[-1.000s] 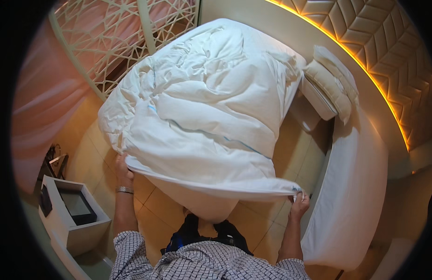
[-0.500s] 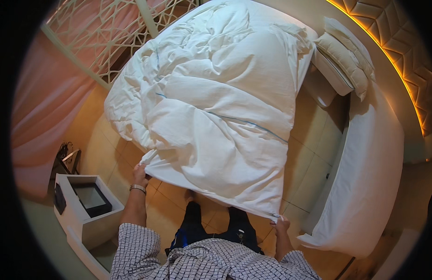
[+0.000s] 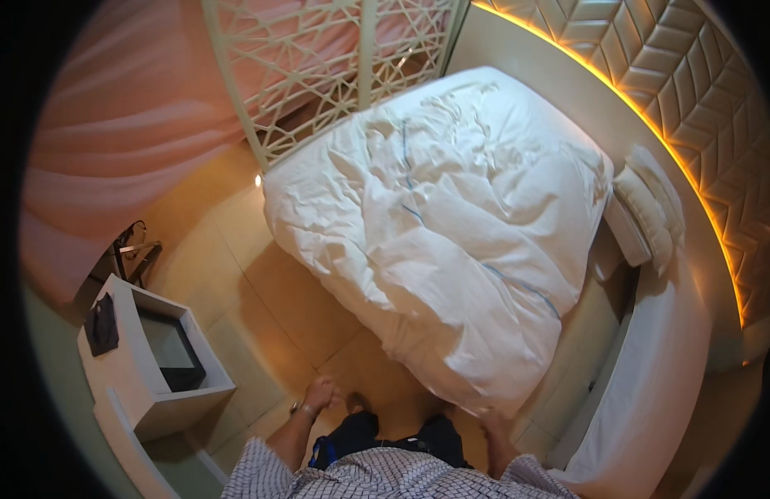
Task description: The person is making a bed by arranging a white duvet and pillows. They repeatedly lift, fold, and smooth the duvet to cover the mattress, then adjust the pillows at the head of the bed.
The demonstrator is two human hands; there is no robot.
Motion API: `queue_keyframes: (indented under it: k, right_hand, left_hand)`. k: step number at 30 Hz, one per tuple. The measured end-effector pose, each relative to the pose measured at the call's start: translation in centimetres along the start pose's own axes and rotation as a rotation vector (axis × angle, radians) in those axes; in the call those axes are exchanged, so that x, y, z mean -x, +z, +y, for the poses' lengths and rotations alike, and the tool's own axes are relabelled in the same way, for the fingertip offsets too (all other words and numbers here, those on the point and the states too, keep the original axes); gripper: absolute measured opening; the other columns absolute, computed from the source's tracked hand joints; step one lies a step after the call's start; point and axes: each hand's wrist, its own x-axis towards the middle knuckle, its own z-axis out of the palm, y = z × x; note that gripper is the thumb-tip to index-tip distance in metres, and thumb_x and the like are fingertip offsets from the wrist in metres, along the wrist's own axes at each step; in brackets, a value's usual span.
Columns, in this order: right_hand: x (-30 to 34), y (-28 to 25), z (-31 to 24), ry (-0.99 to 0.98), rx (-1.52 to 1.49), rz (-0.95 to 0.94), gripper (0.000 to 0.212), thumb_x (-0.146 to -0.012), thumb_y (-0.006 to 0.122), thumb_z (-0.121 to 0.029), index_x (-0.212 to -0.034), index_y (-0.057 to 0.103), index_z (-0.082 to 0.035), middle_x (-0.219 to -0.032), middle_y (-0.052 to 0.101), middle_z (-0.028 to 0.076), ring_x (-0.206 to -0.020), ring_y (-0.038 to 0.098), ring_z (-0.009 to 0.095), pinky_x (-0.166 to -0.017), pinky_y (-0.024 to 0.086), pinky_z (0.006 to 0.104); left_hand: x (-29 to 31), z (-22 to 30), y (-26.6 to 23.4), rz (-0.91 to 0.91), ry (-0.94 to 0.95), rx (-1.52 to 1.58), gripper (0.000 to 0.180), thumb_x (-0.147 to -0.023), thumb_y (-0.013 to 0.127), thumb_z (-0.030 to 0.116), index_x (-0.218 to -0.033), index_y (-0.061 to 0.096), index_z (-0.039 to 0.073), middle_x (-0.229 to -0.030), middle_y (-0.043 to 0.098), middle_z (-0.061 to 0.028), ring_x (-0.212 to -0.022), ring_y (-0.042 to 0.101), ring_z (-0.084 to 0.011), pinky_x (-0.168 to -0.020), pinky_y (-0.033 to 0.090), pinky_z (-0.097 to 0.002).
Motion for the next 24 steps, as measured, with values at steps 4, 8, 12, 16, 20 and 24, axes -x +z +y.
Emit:
queue_keyframes:
  k: [4, 8, 12, 16, 20, 24]
  right_hand:
    - [9.1, -2.7, -31.8, -0.125, -0.388, -0.650, 0.040, -0.091, 0.068, -0.022, -0.123, 0.065, 0.001, -0.100, 0.071, 0.013, -0.080, 0.067, 0.019, -0.071, 0.055, 0.0323]
    - [9.0, 0.2, -44.1, -0.411, -0.446, -0.727, 0.041, -0.092, 0.066, -0.022, -0.126, 0.062, 0.001, -0.103, 0.071, 0.011, -0.087, 0.066, 0.016, -0.073, 0.054, 0.0302]
    - [3.0, 6.4, -46.9, -0.341, -0.367, -0.697, 0.039, -0.091, 0.065, -0.019, -0.123, 0.063, 0.002, -0.096, 0.071, 0.010, -0.076, 0.064, 0.015, -0.067, 0.054, 0.0298]
    - [-4.8, 12.6, -46.3, -0.394, -0.055, -0.731, 0.039, -0.087, 0.067, -0.020, -0.120, 0.065, 0.002, -0.090, 0.072, 0.011, -0.073, 0.067, 0.017, -0.063, 0.055, 0.0330]
    - [-7.0, 13.0, -50.4, -0.486, 0.075, -0.670, 0.040, -0.083, 0.071, -0.024, -0.118, 0.068, -0.004, -0.087, 0.074, 0.012, -0.072, 0.070, 0.019, -0.065, 0.057, 0.0337]
    - [-8.4, 13.2, -60.6, -0.417, 0.164, -0.755, 0.035, -0.084, 0.068, -0.024, -0.114, 0.071, -0.006, -0.083, 0.074, 0.015, -0.064, 0.070, 0.023, -0.062, 0.058, 0.0337]
  left_hand:
    - [5.2, -7.9, -10.4, 0.256, -0.210, 0.148, 0.023, -0.097, 0.046, 0.016, -0.111, 0.059, 0.004, -0.081, 0.063, -0.0123, -0.056, 0.065, -0.0246, -0.042, 0.049, -0.0342]
    - [5.7, -8.7, -15.9, 0.276, -0.272, 0.275, 0.030, -0.097, 0.046, 0.013, -0.122, 0.052, -0.001, -0.085, 0.063, -0.0163, -0.058, 0.066, -0.0262, -0.043, 0.052, -0.0363]
    - [5.4, -3.9, -18.2, 0.283, -0.259, 0.329, 0.035, -0.096, 0.047, 0.010, -0.128, 0.049, -0.004, -0.082, 0.061, -0.0137, -0.055, 0.065, -0.0249, -0.040, 0.050, -0.0348]
    - [3.2, -0.2, -22.7, 0.329, -0.130, 0.464, 0.041, -0.096, 0.049, 0.011, -0.134, 0.044, -0.004, -0.086, 0.062, -0.0146, -0.058, 0.066, -0.0250, -0.043, 0.053, -0.0357]
    - [4.0, 3.6, -26.2, 0.436, -0.145, 0.555, 0.032, -0.098, 0.048, 0.014, -0.126, 0.047, -0.002, -0.087, 0.063, -0.0148, -0.060, 0.067, -0.0254, -0.045, 0.054, -0.0363]
    - [4.4, 5.8, -30.2, 0.506, -0.177, 0.576, 0.024, -0.100, 0.048, 0.019, -0.115, 0.051, 0.000, -0.086, 0.063, -0.0145, -0.060, 0.067, -0.0256, -0.045, 0.054, -0.0370]
